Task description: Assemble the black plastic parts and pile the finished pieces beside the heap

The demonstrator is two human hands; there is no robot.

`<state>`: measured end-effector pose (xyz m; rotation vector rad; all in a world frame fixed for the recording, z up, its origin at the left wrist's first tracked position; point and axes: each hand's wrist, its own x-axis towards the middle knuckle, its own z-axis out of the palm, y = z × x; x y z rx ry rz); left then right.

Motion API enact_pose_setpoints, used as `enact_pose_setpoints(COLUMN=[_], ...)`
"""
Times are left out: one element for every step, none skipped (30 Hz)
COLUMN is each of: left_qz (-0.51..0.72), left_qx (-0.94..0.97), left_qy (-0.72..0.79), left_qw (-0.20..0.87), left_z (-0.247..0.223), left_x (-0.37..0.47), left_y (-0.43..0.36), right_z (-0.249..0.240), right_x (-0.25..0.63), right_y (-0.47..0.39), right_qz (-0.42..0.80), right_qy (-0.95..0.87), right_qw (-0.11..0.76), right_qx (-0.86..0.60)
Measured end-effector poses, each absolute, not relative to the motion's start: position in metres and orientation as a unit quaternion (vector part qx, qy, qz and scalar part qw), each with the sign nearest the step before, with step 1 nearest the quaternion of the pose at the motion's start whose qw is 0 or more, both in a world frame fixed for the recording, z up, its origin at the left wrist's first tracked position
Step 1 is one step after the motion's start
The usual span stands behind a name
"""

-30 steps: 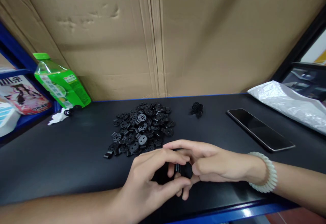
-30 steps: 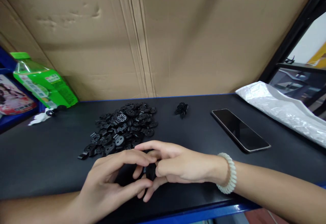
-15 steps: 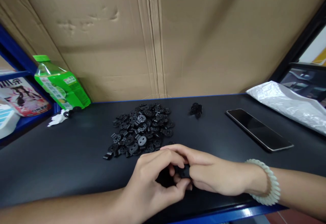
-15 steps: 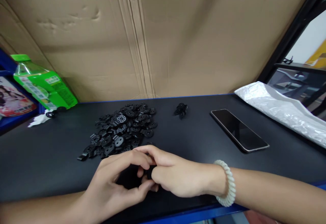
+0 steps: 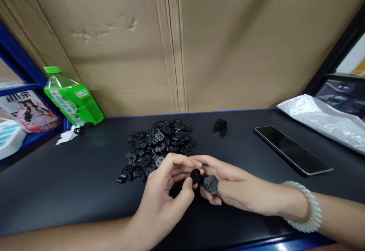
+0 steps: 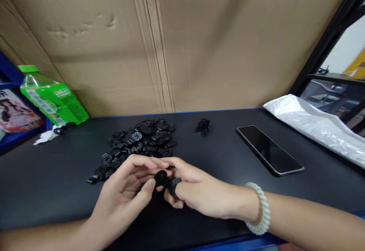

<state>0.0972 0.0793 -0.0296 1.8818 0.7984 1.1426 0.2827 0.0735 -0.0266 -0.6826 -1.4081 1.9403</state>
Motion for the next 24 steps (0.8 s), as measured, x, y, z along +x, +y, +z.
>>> enact_pose_setpoints(left_qz=[0.449,0.446,0.442,0.437,0.432,0.428,0.422,0.413,0.401,0.385,0.364,0.340,0.317,0.297,0.281,0.267,0.257,0.249,0.243,0.238,0.235,0.234,0.234,0.235], left_qx=[0.737,0.739,0.746,0.755,0.766,0.776,0.786,0.797,0.808,0.819,0.830,0.841,0.850,0.857,0.864,0.870,0.875,0.881,0.886,0.890,0.893,0.895,0.896,0.896], left_qy=[0.315,0.315,0.314,0.314,0.313,0.314,0.314,0.315,0.313,0.307,0.300,0.294,0.288,0.285,0.281,0.277,0.271,0.262,0.253,0.245,0.241,0.238,0.236,0.234], left_qw=[0.395,0.393,0.386,0.375,0.359,0.341,0.323,0.308,0.298,0.295,0.297,0.301,0.306,0.309,0.310,0.310,0.308,0.306,0.303,0.300,0.298,0.297,0.296,0.295], left_z=[-0.030,-0.030,-0.031,-0.031,-0.031,-0.031,-0.030,-0.030,-0.029,-0.028,-0.027,-0.027,-0.026,-0.026,-0.025,-0.025,-0.024,-0.024,-0.023,-0.022,-0.022,-0.022,-0.021,-0.021], left_x=[0.097,0.097,0.096,0.096,0.096,0.096,0.095,0.095,0.094,0.094,0.093,0.093,0.093,0.093,0.093,0.094,0.094,0.094,0.095,0.095,0.095,0.095,0.095,0.095], left_y=[0.080,0.080,0.081,0.081,0.082,0.082,0.082,0.082,0.082,0.081,0.080,0.079,0.079,0.078,0.078,0.077,0.077,0.076,0.076,0.075,0.075,0.075,0.074,0.074], right_z=[-0.025,-0.023,-0.020,-0.016,-0.013,-0.011,-0.009,-0.009,-0.011,-0.013,-0.016,-0.020,-0.023,-0.026,-0.028,-0.029,-0.028,-0.027,-0.026,-0.024,-0.022,-0.021,-0.019,-0.019], right_x=[0.285,0.288,0.292,0.296,0.300,0.306,0.313,0.321,0.329,0.337,0.346,0.353,0.358,0.361,0.361,0.358,0.354,0.347,0.339,0.332,0.324,0.318,0.313,0.309], right_y=[0.075,0.077,0.079,0.082,0.086,0.092,0.098,0.106,0.115,0.124,0.133,0.140,0.146,0.150,0.150,0.149,0.145,0.139,0.132,0.125,0.118,0.111,0.106,0.102], right_qz=[0.726,0.711,0.689,0.660,0.620,0.564,0.496,0.409,0.296,0.184,0.099,0.034,-0.010,-0.038,-0.052,-0.054,-0.045,-0.028,-0.004,0.023,0.049,0.060,0.068,0.070], right_qy=[-0.551,-0.573,-0.601,-0.634,-0.670,-0.710,-0.743,-0.774,-0.806,-0.828,-0.843,-0.852,-0.853,-0.852,-0.851,-0.849,-0.851,-0.856,-0.865,-0.883,-0.903,-0.919,-0.931,-0.938], right_qw=[0.318,0.311,0.302,0.293,0.288,0.290,0.301,0.316,0.309,0.305,0.293,0.282,0.272,0.267,0.268,0.272,0.277,0.281,0.276,0.258,0.230,0.201,0.173,0.151], right_qx=[-0.260,-0.264,-0.269,-0.277,-0.291,-0.307,-0.334,-0.367,-0.410,-0.433,-0.441,-0.439,-0.446,-0.448,-0.449,-0.450,-0.445,-0.434,-0.419,-0.391,-0.359,-0.334,-0.314,-0.303])
